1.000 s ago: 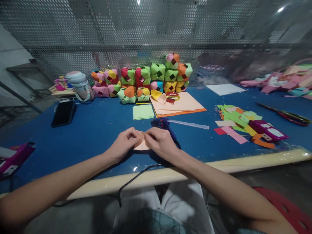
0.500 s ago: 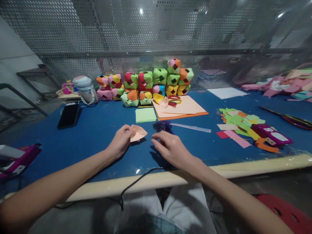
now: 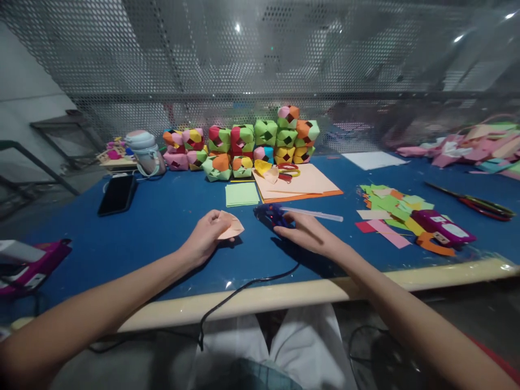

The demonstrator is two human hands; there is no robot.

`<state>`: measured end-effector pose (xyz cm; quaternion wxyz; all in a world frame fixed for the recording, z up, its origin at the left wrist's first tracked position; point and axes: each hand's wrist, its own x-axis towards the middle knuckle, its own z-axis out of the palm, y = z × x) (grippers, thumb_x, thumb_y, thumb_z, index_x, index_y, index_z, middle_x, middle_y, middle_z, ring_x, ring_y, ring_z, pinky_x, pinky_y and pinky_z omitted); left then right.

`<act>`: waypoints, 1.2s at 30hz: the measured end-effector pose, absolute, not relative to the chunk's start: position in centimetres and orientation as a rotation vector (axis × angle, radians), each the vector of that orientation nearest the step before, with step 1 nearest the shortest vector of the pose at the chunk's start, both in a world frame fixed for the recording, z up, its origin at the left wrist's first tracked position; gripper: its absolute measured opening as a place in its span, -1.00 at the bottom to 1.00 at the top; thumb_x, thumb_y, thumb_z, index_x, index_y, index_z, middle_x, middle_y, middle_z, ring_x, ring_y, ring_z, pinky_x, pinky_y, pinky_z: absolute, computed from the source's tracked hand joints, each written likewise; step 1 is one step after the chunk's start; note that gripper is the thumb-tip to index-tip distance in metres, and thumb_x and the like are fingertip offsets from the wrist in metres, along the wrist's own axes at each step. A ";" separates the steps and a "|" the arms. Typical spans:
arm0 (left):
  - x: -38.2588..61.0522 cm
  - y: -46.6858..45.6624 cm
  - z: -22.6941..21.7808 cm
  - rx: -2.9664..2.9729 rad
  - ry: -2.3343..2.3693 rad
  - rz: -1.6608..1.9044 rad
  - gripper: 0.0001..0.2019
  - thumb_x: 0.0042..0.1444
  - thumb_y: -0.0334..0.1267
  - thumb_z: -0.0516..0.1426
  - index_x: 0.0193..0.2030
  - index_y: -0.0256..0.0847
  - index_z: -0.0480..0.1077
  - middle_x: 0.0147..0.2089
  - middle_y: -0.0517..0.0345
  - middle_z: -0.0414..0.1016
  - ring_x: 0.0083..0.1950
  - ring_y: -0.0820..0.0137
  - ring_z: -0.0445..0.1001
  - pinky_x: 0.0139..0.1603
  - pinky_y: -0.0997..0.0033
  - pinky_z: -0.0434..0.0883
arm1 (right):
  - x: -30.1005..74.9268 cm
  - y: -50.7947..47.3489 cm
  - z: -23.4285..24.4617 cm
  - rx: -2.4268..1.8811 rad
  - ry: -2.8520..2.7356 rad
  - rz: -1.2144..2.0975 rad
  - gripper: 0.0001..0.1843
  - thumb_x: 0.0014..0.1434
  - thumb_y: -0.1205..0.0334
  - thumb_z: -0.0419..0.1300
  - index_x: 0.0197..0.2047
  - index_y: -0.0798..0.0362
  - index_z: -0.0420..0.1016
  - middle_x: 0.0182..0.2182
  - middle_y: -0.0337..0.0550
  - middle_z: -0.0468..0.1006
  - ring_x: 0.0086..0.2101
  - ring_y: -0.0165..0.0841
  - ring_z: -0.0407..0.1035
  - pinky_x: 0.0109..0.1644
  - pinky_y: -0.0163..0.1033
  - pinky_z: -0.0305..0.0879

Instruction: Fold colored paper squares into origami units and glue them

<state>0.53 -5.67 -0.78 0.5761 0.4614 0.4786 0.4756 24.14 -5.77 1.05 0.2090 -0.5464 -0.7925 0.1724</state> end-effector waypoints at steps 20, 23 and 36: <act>-4.2 -11.3 5.5 2.114 0.923 0.274 -0.78 0.06 -0.38 -0.03 -0.31 -0.21 0.45 -0.28 0.15 0.50 -0.25 0.42 0.40 -0.18 0.49 0.28 | 8.8 0.2 2.7 -1.255 -1.988 1.101 -0.56 0.07 0.03 0.20 -0.66 0.06 0.15 -0.83 -0.38 0.19 -0.73 -0.54 0.09 -0.63 -0.41 -0.01; -5.7 -11.1 4.9 2.228 0.988 0.203 -0.79 0.08 -0.36 -0.03 -0.32 -0.21 0.44 -0.29 0.12 0.48 -0.21 0.38 0.38 -0.13 0.45 0.26 | 5.6 1.7 2.5 -1.264 -1.947 1.107 -0.56 0.06 -0.01 0.21 -0.66 0.08 0.20 -0.80 -0.35 0.25 -0.72 -0.53 0.14 -0.60 -0.40 0.05; -9.3 -9.9 3.2 2.212 1.163 0.150 -0.81 0.09 -0.36 -0.08 -0.40 -0.19 0.34 -0.37 0.17 0.46 -0.32 0.41 0.37 -0.24 0.49 0.25 | -1.5 5.3 -0.8 -1.288 -1.924 1.160 -0.57 0.07 -0.02 0.21 -0.64 0.11 0.33 -0.72 -0.23 0.37 -0.62 -0.45 0.31 -0.48 -0.38 0.21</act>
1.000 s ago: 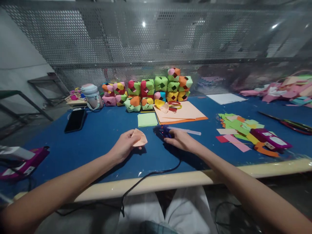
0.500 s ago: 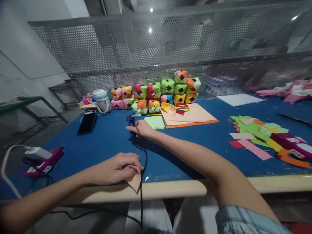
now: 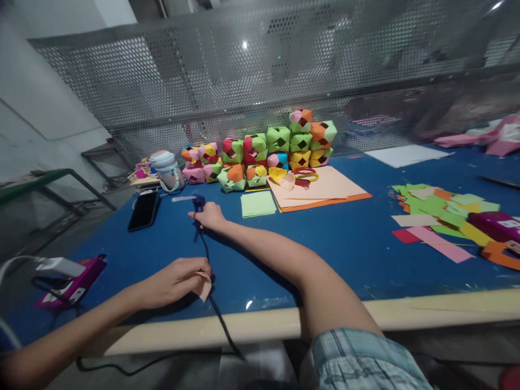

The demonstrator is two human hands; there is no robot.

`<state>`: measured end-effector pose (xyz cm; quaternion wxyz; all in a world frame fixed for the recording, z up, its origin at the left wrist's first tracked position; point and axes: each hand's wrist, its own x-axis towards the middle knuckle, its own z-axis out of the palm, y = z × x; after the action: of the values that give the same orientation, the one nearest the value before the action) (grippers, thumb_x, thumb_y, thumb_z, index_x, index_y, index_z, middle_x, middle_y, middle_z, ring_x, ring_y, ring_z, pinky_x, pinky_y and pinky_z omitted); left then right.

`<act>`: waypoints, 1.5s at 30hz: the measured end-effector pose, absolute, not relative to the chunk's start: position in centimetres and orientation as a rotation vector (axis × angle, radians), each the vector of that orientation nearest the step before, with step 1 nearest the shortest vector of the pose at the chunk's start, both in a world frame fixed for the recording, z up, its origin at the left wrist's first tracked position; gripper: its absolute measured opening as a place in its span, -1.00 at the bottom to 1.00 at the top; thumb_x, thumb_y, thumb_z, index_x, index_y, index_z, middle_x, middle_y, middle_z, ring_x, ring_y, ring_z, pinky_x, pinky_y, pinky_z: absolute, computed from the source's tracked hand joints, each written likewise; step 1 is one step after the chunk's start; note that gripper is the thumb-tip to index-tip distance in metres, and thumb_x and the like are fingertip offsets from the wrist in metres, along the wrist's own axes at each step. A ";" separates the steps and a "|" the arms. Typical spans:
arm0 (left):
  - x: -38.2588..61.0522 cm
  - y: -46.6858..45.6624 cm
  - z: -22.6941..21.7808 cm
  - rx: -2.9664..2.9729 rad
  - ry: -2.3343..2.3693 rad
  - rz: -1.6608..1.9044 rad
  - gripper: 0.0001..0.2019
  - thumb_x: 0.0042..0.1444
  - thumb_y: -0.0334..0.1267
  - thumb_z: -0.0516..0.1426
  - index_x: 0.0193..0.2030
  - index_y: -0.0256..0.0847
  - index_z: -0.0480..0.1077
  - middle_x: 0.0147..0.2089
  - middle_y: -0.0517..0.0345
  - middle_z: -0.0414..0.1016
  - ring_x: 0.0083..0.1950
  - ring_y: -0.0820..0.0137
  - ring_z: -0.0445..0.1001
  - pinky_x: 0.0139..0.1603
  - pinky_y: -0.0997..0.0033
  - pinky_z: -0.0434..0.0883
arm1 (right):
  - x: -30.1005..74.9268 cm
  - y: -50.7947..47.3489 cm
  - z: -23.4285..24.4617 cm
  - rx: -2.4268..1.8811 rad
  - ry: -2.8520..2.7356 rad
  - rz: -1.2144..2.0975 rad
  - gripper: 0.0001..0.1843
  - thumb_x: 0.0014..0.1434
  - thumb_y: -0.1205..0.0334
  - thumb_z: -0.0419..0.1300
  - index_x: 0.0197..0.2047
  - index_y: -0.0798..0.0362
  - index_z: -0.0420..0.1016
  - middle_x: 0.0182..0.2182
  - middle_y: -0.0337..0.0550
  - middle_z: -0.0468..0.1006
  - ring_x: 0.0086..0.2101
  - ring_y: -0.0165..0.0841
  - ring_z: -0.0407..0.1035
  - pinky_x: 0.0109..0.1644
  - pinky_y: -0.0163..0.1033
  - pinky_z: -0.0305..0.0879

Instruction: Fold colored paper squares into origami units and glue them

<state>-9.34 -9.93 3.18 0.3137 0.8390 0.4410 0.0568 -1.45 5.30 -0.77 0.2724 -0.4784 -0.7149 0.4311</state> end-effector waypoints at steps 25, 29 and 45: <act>-9.9 -5.6 5.7 2.042 1.647 0.462 -0.76 0.06 -0.15 -0.05 -0.36 -0.25 0.34 -0.42 0.22 0.37 -0.39 0.44 0.28 -0.39 0.51 0.21 | 4.6 2.1 1.2 -1.074 -1.900 1.203 -0.61 0.26 0.04 -0.04 -0.48 0.10 0.33 -0.64 -0.29 0.38 -0.62 -0.54 0.25 -0.49 -0.44 0.17; -6.8 -3.5 4.3 1.971 1.702 0.780 -0.79 -0.01 -0.26 -0.03 -0.32 -0.27 0.38 -0.37 0.19 0.40 -0.34 0.42 0.30 -0.33 0.48 0.24 | 8.4 0.8 1.1 -0.957 -1.770 1.298 -0.59 0.25 -0.02 -0.09 -0.35 0.12 0.37 -0.53 -0.27 0.42 -0.60 -0.54 0.24 -0.51 -0.43 0.16; 0.2 -1.2 -0.7 1.741 1.331 0.888 -0.78 0.01 -0.22 0.11 -0.18 -0.23 0.33 -0.36 0.12 0.45 -0.34 0.40 0.45 -0.34 0.42 0.37 | 21.1 9.3 1.0 -1.592 -1.778 0.436 -0.62 0.20 0.09 0.03 -0.42 0.19 0.50 -0.45 -0.13 0.53 -0.40 -0.38 0.36 -0.40 -0.35 0.12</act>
<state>0.16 -1.19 -0.70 0.3788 0.6814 0.5209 0.3477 21.06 9.31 1.04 0.3503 -0.6146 -0.6865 0.1682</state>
